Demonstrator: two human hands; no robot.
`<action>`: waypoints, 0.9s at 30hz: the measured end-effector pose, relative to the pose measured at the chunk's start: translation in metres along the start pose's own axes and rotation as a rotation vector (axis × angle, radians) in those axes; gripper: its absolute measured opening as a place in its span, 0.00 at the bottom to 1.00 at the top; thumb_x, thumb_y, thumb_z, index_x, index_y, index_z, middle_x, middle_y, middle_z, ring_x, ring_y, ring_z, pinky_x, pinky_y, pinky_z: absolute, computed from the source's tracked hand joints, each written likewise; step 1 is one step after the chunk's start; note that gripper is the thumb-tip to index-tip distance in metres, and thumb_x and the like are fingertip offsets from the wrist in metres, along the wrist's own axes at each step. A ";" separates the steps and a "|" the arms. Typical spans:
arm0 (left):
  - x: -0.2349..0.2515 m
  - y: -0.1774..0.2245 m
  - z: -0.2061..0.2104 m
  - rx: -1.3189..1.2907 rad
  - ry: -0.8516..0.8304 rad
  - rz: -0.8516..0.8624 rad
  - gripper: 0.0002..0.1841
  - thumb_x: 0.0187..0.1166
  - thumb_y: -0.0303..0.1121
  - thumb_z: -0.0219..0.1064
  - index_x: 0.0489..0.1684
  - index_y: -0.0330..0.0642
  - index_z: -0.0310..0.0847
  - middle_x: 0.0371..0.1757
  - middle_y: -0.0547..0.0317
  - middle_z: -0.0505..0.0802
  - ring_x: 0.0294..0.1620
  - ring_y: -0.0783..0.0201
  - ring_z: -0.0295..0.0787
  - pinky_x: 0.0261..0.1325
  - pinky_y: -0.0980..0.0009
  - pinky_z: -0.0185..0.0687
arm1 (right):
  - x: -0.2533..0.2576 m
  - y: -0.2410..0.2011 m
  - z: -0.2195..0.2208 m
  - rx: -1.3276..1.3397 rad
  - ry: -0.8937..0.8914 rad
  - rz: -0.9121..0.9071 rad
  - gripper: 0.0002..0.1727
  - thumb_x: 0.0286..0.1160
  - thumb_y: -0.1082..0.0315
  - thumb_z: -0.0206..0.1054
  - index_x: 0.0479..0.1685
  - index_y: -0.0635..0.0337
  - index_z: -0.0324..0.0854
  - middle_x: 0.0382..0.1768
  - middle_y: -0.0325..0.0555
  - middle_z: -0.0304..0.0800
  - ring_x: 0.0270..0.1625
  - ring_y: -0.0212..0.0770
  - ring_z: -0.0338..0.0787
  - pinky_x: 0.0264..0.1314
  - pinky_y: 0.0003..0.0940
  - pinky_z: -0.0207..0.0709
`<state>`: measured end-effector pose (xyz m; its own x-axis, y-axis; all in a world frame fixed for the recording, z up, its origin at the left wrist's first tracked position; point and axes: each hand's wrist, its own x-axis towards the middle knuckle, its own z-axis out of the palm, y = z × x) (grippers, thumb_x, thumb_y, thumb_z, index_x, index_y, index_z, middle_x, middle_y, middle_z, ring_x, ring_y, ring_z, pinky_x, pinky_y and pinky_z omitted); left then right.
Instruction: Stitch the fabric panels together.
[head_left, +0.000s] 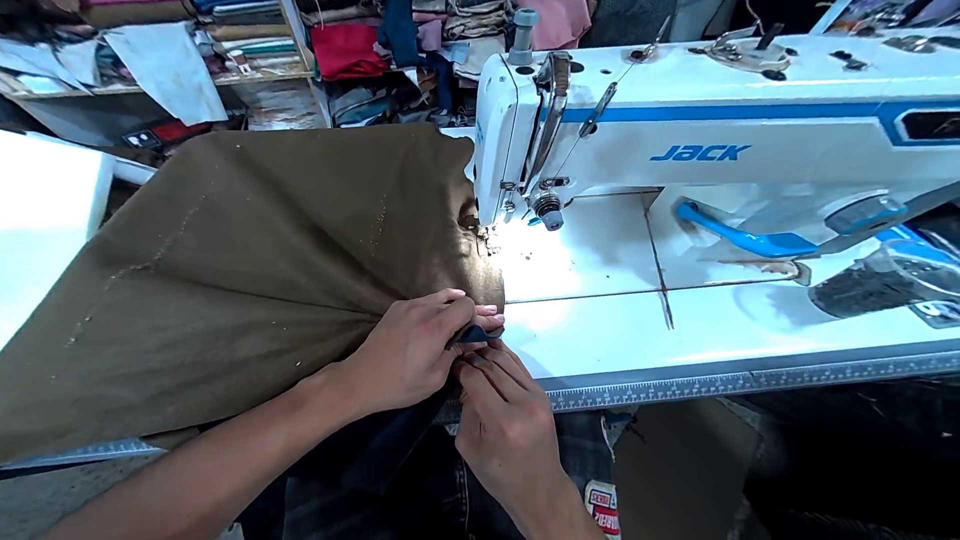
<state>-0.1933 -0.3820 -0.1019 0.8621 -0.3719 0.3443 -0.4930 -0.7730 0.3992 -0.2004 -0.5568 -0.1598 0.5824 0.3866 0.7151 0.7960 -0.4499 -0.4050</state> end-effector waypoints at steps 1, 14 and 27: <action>0.000 -0.001 0.000 -0.015 0.003 0.004 0.12 0.89 0.38 0.58 0.53 0.50 0.88 0.65 0.78 0.94 0.76 0.78 0.82 0.90 0.67 0.68 | 0.001 -0.001 0.000 -0.005 -0.006 0.005 0.12 0.69 0.78 0.63 0.36 0.57 0.93 0.47 0.40 0.98 0.63 0.39 0.93 0.76 0.37 0.83; 0.005 -0.008 -0.003 -0.010 0.000 -0.080 0.11 0.88 0.44 0.59 0.55 0.54 0.86 0.64 0.82 0.93 0.72 0.81 0.83 0.89 0.66 0.71 | 0.016 0.006 -0.004 0.023 -0.097 0.014 0.11 0.69 0.76 0.65 0.37 0.54 0.94 0.47 0.36 0.97 0.64 0.34 0.92 0.72 0.30 0.84; 0.009 -0.012 -0.004 0.022 -0.014 -0.122 0.12 0.89 0.46 0.58 0.58 0.59 0.85 0.66 0.85 0.92 0.73 0.81 0.83 0.79 0.66 0.78 | 0.028 0.010 -0.004 0.034 -0.142 0.018 0.10 0.67 0.76 0.65 0.35 0.54 0.92 0.40 0.35 0.95 0.55 0.32 0.93 0.59 0.27 0.88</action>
<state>-0.1800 -0.3736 -0.1001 0.9172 -0.2812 0.2821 -0.3815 -0.8240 0.4189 -0.1767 -0.5533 -0.1417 0.6123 0.4901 0.6204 0.7889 -0.4311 -0.4380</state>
